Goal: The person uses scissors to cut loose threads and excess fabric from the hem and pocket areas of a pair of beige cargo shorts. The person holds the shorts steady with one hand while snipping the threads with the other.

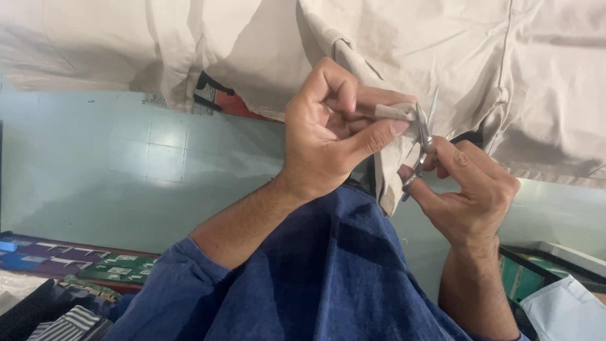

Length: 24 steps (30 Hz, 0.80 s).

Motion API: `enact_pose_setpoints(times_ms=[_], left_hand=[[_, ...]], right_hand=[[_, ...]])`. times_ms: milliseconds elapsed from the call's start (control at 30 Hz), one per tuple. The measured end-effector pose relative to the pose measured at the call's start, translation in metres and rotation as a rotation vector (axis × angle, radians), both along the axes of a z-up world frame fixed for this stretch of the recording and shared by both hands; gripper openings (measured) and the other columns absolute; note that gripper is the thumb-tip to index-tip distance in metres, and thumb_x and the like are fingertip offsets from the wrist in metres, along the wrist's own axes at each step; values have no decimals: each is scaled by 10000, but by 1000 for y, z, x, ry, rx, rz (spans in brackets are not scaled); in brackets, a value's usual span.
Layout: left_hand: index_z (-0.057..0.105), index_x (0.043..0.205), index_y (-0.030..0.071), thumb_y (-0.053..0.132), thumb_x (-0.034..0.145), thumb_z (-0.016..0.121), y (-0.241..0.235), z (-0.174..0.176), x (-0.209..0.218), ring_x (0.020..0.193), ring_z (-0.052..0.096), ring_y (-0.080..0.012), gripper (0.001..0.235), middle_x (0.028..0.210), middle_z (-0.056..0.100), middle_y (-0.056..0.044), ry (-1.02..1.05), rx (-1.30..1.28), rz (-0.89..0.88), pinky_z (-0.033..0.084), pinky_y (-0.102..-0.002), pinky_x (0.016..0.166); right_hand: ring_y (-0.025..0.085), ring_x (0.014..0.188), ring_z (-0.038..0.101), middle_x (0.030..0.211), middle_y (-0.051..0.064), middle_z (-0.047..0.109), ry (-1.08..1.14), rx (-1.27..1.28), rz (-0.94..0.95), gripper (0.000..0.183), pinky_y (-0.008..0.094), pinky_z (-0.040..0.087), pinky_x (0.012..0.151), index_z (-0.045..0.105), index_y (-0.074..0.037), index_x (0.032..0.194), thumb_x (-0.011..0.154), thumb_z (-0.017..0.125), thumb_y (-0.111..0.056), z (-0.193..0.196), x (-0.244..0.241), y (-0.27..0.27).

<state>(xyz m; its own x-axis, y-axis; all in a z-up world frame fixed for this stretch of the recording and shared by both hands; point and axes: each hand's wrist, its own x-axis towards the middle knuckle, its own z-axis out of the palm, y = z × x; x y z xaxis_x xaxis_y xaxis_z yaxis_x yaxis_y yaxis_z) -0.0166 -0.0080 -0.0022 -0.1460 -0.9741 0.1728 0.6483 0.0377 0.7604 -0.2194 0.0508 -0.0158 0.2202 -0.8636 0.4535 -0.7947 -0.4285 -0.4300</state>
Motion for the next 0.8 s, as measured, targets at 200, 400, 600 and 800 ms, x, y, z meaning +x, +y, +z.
enact_pose_setpoints(times_ms=[200, 400, 600, 800], left_hand=[[389, 944, 107, -46, 898, 752, 0, 0, 1, 1060, 741, -302, 397, 1073, 712, -256, 5, -17, -4, 663, -306, 889], [385, 938, 105, -40, 903, 746, -2, 0, 0, 1063, 740, -300, 391, 1061, 713, -243, -32, -55, 15, 672, -310, 869], [376, 934, 109, -37, 891, 751, -3, 2, -1, 1021, 748, -302, 404, 1070, 711, -261, -38, -29, 22, 662, -311, 877], [376, 924, 105, -33, 885, 753, -4, 4, -1, 1029, 746, -314, 403, 1057, 711, -265, -43, -32, 32, 665, -311, 874]], right_hand=[[179, 639, 521, 774, 44, 631, 45, -71, 17, 203, 322, 454, 611, 733, 37, 1007, 916, 914, 44, 0, 0, -1], [188, 628, 499, 747, 41, 607, 66, -85, 17, 191, 333, 438, 602, 730, 41, 997, 931, 909, 50, 0, -1, -1], [226, 616, 521, 754, 61, 620, 77, -124, 26, 192, 361, 461, 610, 729, 66, 1036, 919, 873, 117, -1, -1, -2], [189, 601, 479, 663, 61, 533, 74, -89, -25, 177, 316, 407, 585, 732, 66, 931, 980, 899, 94, 2, 0, -1]])
